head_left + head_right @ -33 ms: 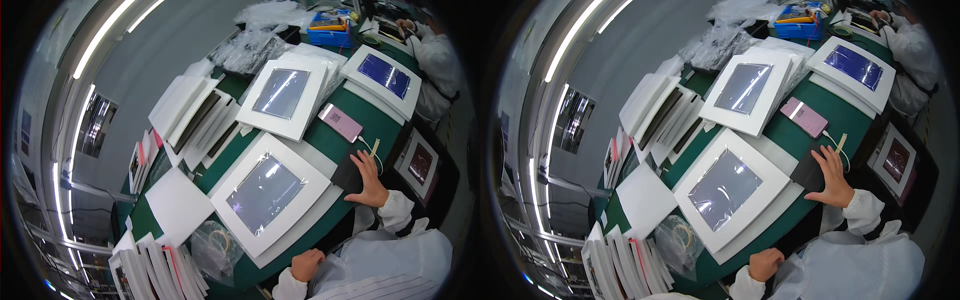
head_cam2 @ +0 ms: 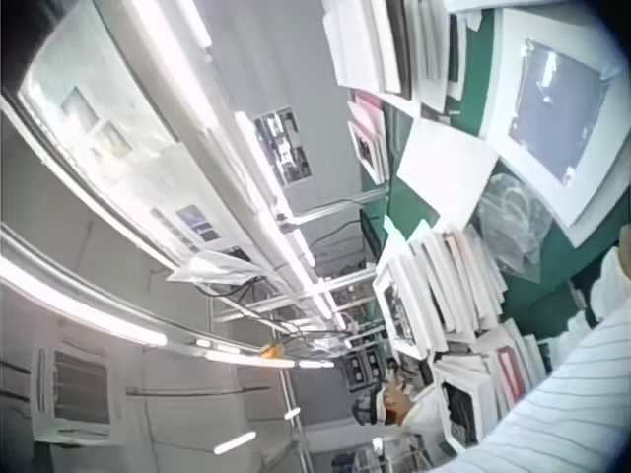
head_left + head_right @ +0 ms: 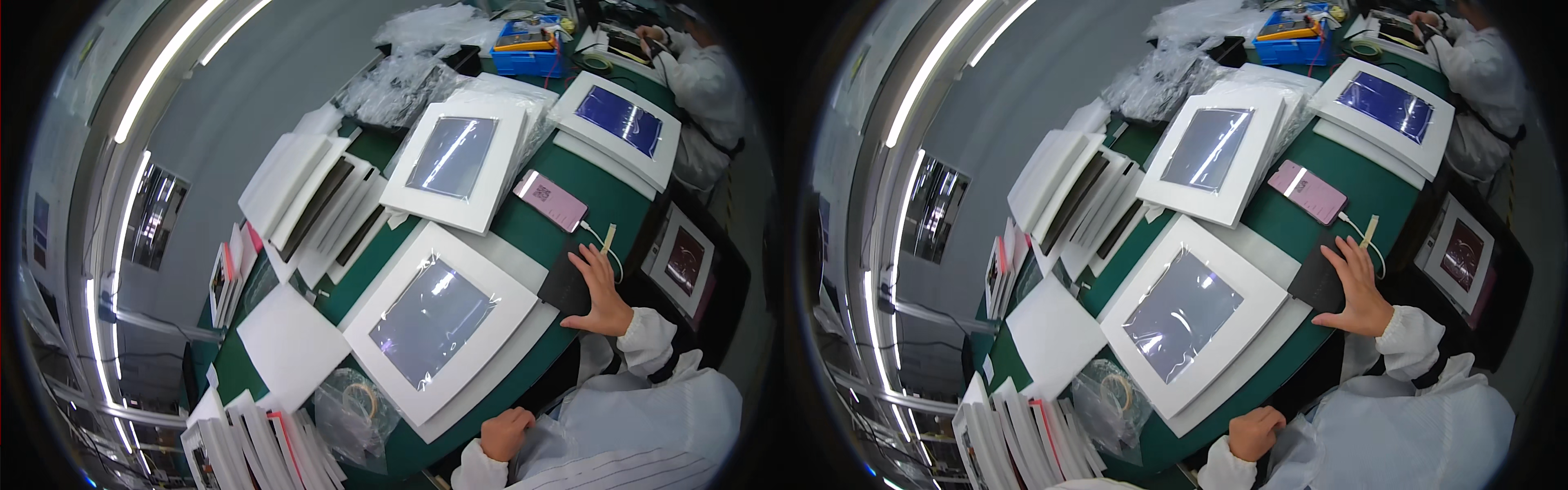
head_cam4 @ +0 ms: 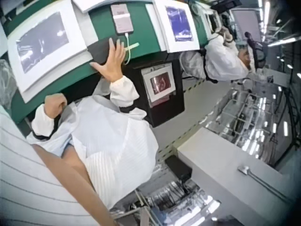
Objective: Assembling electronic display modules and frames at an industrial workstation.
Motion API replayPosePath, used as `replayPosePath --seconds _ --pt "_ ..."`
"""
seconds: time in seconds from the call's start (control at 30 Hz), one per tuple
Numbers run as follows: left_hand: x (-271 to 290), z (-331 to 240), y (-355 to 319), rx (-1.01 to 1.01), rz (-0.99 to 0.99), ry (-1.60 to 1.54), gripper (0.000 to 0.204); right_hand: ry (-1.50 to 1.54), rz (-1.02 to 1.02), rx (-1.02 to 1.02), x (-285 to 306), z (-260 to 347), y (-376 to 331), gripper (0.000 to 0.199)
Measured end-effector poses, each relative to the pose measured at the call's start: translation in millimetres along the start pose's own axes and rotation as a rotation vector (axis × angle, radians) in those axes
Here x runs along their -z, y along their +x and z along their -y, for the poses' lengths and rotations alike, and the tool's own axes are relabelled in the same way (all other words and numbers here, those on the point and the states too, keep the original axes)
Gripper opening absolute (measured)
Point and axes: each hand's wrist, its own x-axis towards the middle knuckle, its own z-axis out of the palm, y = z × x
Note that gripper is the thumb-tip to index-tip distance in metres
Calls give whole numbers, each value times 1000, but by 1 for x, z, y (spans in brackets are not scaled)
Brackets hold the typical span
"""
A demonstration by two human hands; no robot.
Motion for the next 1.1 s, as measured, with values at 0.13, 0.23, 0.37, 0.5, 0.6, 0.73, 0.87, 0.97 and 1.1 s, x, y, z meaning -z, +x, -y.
replayPosePath --seconds 0.13,0.23,0.37,0.5,0.6,0.73,0.87,0.97,1.1 --pt "-12 6 -12 -57 -58 77 14 -50 -26 64 -8 -1 0 99" --pt "-22 15 -21 -124 -41 71 13 -81 -31 52 -6 3 -2 95" --pt "-41 44 -32 58 158 -176 11 -105 3 49 -8 5 0 94" --pt "-51 81 -46 294 407 -122 15 -133 -13 46 -15 6 -1 93" --pt "-56 101 -50 188 319 211 21 -145 -15 26 -13 8 -3 93" --pt "-51 104 -48 200 278 239 21 -122 -5 39 -15 6 -3 93" --pt "-45 105 -42 231 319 148 21 -131 -6 43 -12 6 -2 94" --pt "-42 104 -41 246 347 115 21 -107 15 33 -9 9 -2 95" --pt "-38 104 -39 259 371 95 21 -165 -29 32 -15 11 -3 92"
